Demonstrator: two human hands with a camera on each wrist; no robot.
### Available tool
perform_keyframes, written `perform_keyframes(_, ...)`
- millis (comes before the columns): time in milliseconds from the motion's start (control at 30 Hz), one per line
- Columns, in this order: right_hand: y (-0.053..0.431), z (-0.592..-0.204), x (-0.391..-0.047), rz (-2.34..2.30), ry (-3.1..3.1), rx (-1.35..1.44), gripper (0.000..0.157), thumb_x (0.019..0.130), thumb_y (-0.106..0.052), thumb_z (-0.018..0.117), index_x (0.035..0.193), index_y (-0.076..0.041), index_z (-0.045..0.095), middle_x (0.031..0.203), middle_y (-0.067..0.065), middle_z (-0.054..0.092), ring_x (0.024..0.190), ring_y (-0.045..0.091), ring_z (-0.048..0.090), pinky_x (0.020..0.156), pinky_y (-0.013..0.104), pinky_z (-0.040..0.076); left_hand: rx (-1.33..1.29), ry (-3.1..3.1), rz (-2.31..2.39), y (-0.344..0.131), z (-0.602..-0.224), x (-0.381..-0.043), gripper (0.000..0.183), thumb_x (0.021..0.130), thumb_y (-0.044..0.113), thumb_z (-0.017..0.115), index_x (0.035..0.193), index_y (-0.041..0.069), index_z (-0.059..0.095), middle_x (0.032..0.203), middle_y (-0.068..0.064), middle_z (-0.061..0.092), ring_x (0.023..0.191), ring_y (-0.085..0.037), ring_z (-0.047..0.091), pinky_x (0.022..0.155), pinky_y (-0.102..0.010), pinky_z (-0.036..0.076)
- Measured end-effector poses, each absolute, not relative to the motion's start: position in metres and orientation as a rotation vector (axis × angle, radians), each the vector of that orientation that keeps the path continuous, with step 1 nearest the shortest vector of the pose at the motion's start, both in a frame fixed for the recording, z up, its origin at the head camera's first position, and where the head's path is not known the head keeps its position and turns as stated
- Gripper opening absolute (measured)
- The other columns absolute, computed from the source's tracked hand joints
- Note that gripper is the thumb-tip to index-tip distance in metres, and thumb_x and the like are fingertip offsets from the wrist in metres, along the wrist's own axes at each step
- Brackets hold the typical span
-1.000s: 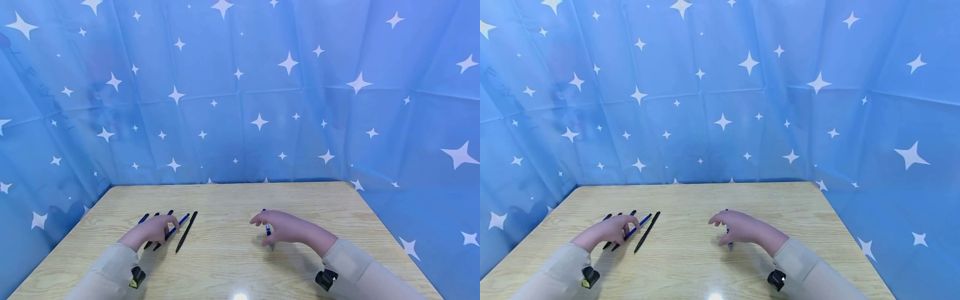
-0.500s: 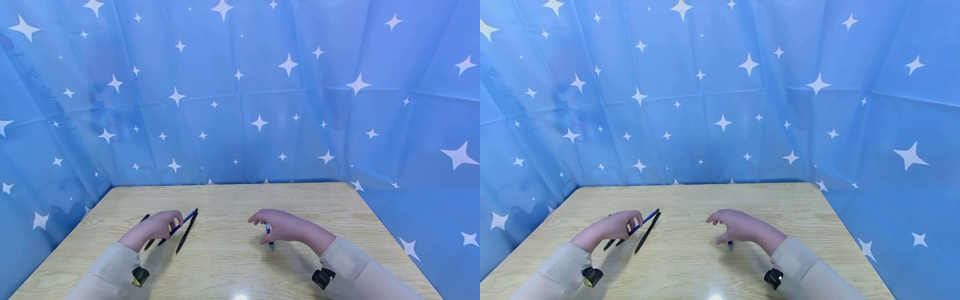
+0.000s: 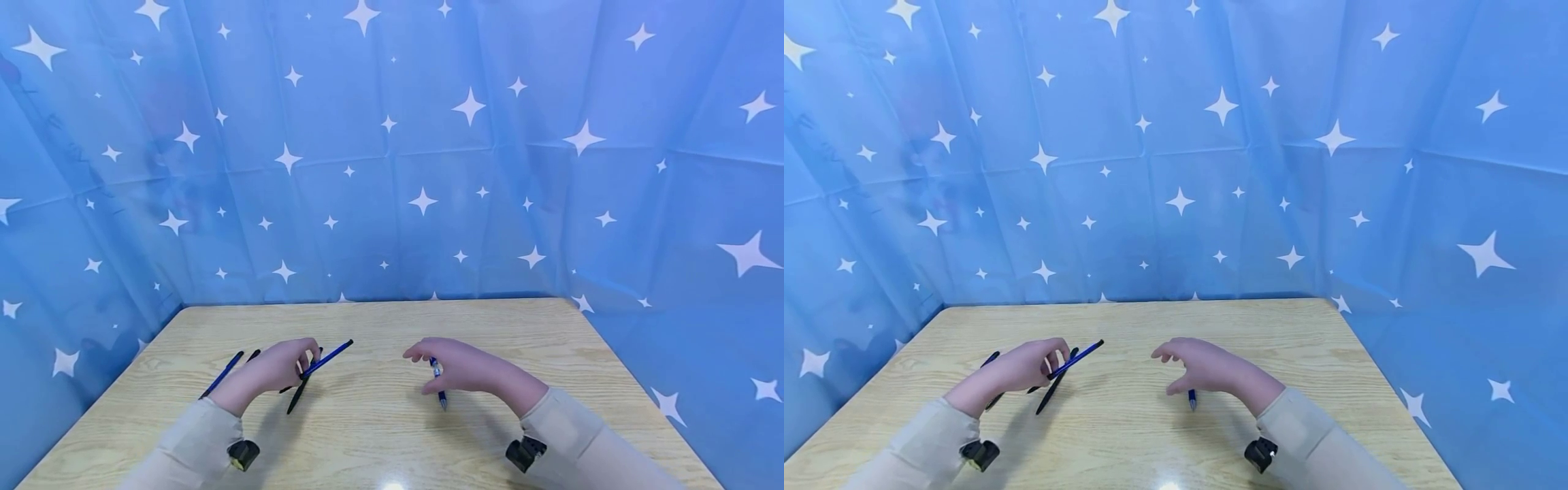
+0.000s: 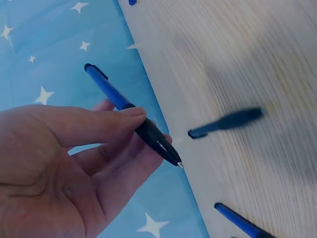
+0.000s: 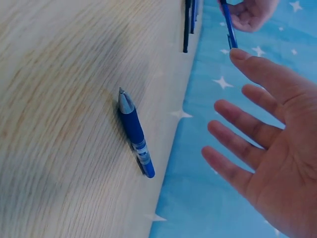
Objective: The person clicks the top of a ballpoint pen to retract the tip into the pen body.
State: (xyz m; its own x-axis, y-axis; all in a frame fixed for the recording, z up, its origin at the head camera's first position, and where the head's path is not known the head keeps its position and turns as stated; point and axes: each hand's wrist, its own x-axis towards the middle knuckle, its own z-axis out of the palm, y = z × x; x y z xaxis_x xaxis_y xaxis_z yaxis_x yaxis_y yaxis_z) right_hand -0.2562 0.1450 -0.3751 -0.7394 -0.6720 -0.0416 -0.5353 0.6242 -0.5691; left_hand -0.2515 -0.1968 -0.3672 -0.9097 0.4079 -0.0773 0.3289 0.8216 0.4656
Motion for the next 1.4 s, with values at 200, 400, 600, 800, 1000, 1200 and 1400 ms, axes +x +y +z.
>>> perform_keyframes(200,0.145,-0.373,-0.257,-0.830,2.622,-0.998,0.059,0.084,-0.031,0.078,0.136,-0.015,0.055,0.123,-0.003,0.059,0.116,0.020,0.053,0.095,0.045,0.045,0.674,2.857,0.741,-0.184,-0.367,-0.249,0.042,0.076,-0.020,0.067,0.101,0.011,0.060,0.083,-0.001,0.058,0.072,-0.016,0.055,0.063,-0.035,0.048)
perform_keyframes(400,0.146,-0.370,-0.257,-0.931,2.626,-1.014,0.060,0.085,-0.028,0.078,0.137,-0.011,0.054,0.127,0.004,0.058,0.117,0.024,0.053,0.095,0.049,0.044,0.679,2.879,0.867,-0.167,-0.368,-0.247,0.041,0.078,-0.016,0.070,0.106,0.013,0.064,0.084,0.001,0.058,0.076,-0.015,0.056,0.064,-0.033,0.049)
perform_keyframes(600,0.145,-0.365,-0.255,-1.056,2.677,-1.020,0.061,0.087,-0.025,0.076,0.141,-0.016,0.050,0.126,-0.001,0.058,0.114,0.019,0.054,0.095,0.047,0.045,0.680,2.848,1.025,-0.151,-0.370,-0.246,0.040,0.079,-0.014,0.071,0.109,0.011,0.063,0.087,0.000,0.059,0.080,-0.016,0.059,0.065,-0.033,0.051)
perform_keyframes(800,0.142,-0.360,-0.254,-1.252,2.747,-1.025,0.063,0.087,-0.020,0.076,0.143,-0.015,0.048,0.124,-0.001,0.060,0.111,0.021,0.056,0.094,0.045,0.046,0.681,2.842,1.152,-0.135,-0.370,-0.245,0.038,0.081,-0.010,0.072,0.112,0.011,0.064,0.090,0.001,0.060,0.082,-0.015,0.060,0.067,-0.031,0.052)
perform_keyframes(1000,0.135,-0.362,-0.252,-1.460,2.766,-1.019,0.062,0.087,-0.019,0.076,0.142,-0.015,0.049,0.118,0.000,0.063,0.108,0.023,0.059,0.093,0.043,0.048,0.681,2.810,1.347,-0.121,-0.367,-0.241,0.038,0.082,-0.009,0.071,0.116,0.009,0.064,0.092,-0.002,0.061,0.085,-0.018,0.064,0.069,-0.031,0.054)
perform_keyframes(1200,0.123,-0.357,-0.247,-1.646,2.718,-0.963,0.062,0.086,-0.015,0.077,0.141,-0.019,0.050,0.115,-0.003,0.062,0.104,0.020,0.061,0.092,0.044,0.049,0.632,2.697,1.561,-0.110,-0.366,-0.240,0.035,0.085,-0.007,0.070,0.117,0.005,0.065,0.095,-0.005,0.061,0.089,-0.023,0.066,0.070,-0.033,0.055)
perform_keyframes(1400,0.115,-0.350,-0.243,-1.816,2.626,-0.843,0.063,0.090,-0.017,0.072,0.146,-0.024,0.043,0.120,-0.001,0.060,0.105,0.018,0.061,0.092,0.043,0.050,0.520,2.557,1.747,-0.103,-0.364,-0.238,0.031,0.086,-0.002,0.071,0.116,0.004,0.066,0.101,-0.007,0.062,0.094,-0.024,0.065,0.074,-0.036,0.056)
